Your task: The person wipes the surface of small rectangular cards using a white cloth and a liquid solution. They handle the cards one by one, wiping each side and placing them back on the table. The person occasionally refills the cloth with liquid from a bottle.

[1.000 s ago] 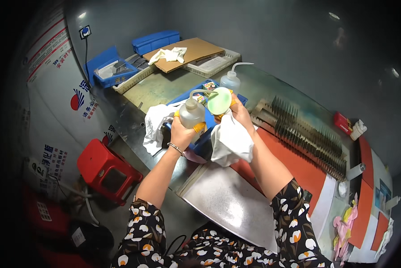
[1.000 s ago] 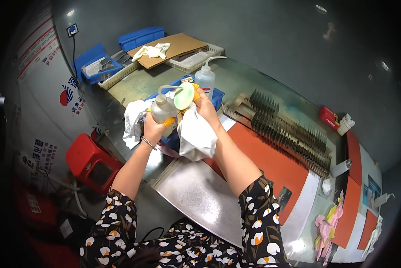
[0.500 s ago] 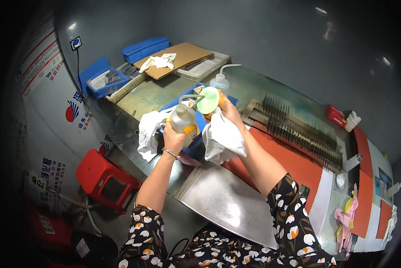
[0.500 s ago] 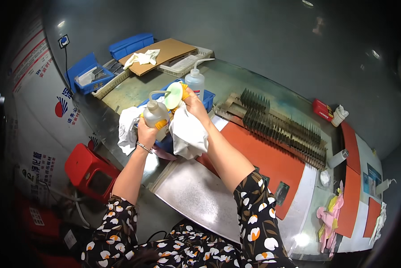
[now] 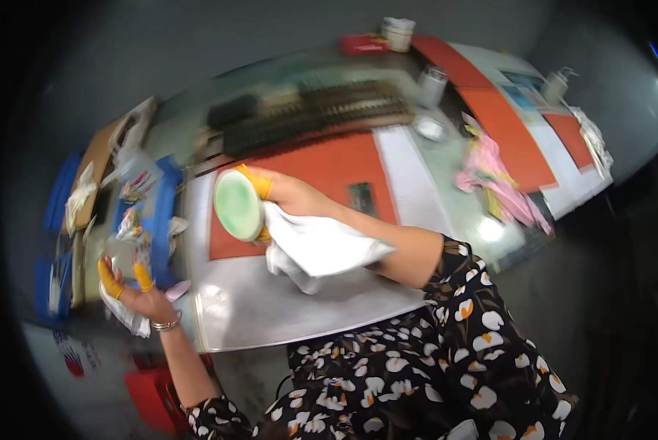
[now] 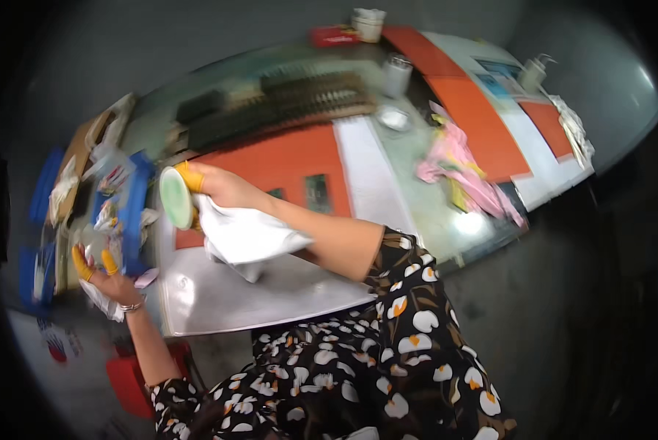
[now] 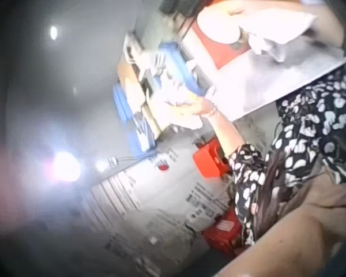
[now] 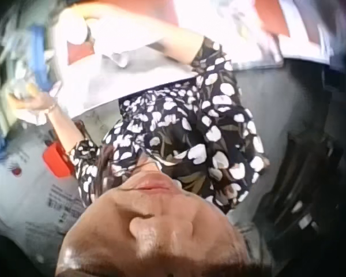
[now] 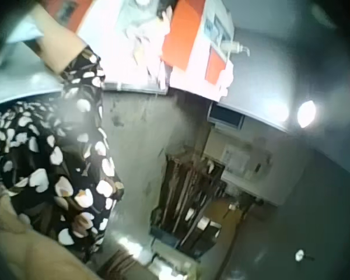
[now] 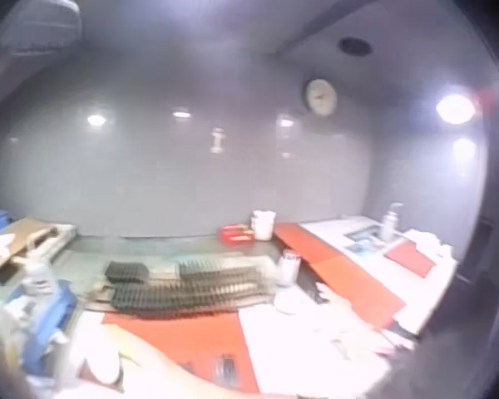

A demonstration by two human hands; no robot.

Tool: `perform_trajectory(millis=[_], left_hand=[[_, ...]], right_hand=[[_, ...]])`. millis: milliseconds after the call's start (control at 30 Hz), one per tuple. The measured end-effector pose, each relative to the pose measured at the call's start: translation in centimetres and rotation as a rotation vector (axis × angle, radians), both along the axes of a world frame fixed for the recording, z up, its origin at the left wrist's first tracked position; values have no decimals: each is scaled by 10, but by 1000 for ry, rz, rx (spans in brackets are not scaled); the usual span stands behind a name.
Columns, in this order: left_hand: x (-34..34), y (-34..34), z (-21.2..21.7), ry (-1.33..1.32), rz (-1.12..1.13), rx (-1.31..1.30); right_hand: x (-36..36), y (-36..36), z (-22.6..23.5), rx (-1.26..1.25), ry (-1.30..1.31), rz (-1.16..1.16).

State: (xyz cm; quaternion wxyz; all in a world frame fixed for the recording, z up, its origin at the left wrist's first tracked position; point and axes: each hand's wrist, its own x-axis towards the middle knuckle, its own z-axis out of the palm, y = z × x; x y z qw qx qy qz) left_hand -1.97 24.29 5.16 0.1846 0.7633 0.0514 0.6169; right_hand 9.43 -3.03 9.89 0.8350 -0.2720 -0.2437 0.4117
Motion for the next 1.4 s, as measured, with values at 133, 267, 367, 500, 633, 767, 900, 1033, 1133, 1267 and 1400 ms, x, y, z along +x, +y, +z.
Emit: perform_trajectory(millis=[133, 267, 367, 500, 633, 767, 900, 1033, 1133, 1267, 1400], left_hand=[[40, -120, 18, 440, -624, 134], [103, -271, 4, 856, -1183, 274], [140, -376, -17, 987, -1326, 497], [189, -499, -55, 908, -1352, 536], [225, -546, -91, 1069, -1446, 358], [227, -559, -104, 1003, -1524, 379], [225, -561, -110, 1007, -1417, 401], [218, -561, -96, 1049, -1305, 424], [206, -540, -74, 1042, -1314, 460], [148, -444, -56, 743, -1340, 437], [79, -307, -44, 1033, -1177, 382]], right_hand=[[-42, -173, -30, -230, 65, -309], [-79, -308, -50, -652, 170, -910], [-63, -392, -81, -1103, -163, -1140], [-16, -405, -102, -1693, -788, -1386], [6, -404, -134, -1956, -1056, -1196], [3, -415, -133, -1911, -936, -1081], [-28, -404, -128, -2017, -1005, -856], [-44, -401, -122, -2011, -908, -806], [-37, -414, -121, -1976, -931, -851], [-45, -389, -101, -1891, -806, -879], [-49, -322, -61, -1550, -746, -769]])
